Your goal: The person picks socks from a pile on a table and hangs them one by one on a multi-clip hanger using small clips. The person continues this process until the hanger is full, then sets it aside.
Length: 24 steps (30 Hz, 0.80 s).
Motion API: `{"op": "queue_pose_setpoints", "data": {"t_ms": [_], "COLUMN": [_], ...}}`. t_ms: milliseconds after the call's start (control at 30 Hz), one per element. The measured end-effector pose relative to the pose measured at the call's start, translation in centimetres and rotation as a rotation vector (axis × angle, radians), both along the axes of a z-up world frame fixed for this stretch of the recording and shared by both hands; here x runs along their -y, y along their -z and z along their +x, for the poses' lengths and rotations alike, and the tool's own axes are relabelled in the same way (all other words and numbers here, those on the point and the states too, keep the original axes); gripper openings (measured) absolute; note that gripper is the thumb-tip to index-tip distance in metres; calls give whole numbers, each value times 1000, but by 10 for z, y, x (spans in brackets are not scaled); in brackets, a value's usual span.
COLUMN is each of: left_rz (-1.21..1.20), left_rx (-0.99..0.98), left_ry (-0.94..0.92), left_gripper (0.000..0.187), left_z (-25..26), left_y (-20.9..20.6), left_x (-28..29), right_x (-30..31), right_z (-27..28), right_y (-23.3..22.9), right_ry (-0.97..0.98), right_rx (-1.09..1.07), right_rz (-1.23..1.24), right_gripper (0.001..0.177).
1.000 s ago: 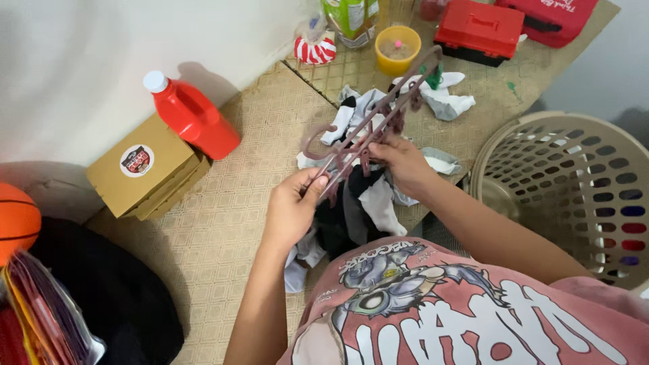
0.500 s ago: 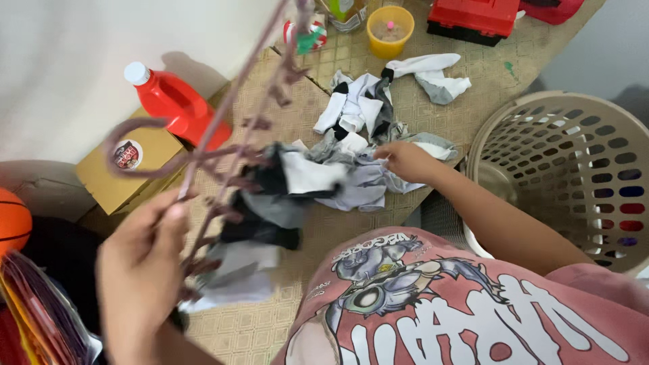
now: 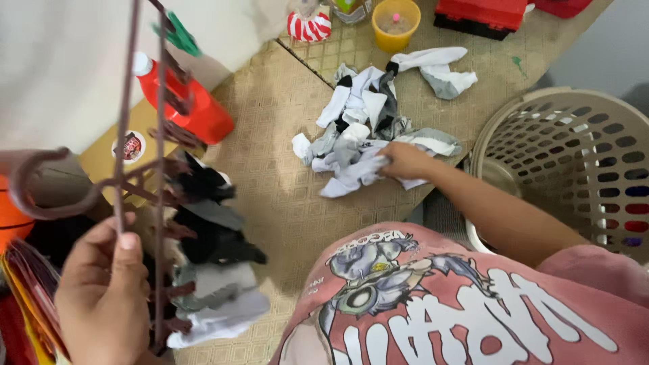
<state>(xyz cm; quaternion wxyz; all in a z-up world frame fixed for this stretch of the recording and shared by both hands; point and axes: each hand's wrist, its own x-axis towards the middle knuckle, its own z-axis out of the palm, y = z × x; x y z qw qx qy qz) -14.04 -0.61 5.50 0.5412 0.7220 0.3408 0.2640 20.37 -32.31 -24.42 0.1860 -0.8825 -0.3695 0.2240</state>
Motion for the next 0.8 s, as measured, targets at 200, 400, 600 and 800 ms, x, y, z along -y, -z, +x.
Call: {"op": "queue_pose_setpoints", "data": {"t_ms": [200, 400, 600, 800], "left_rz": [-118, -144, -62, -88], "left_rx": [11, 13, 40, -44], "left_ry": [-24, 108, 270, 268], "left_gripper": [29, 34, 30, 29], "left_z": [-3, 12, 33, 57], "left_y": [23, 36, 39, 60], "left_x": [-2, 4, 23, 40], "right_x": [10, 16, 7, -12], "right_z": [38, 37, 18, -12], "right_y": [-64, -112, -141, -172], "right_ry": [-14, 147, 343, 200], "right_rx": [-14, -169, -534, -462], "right_rz": [85, 316, 493, 288], "right_gripper": [32, 27, 34, 36]}}
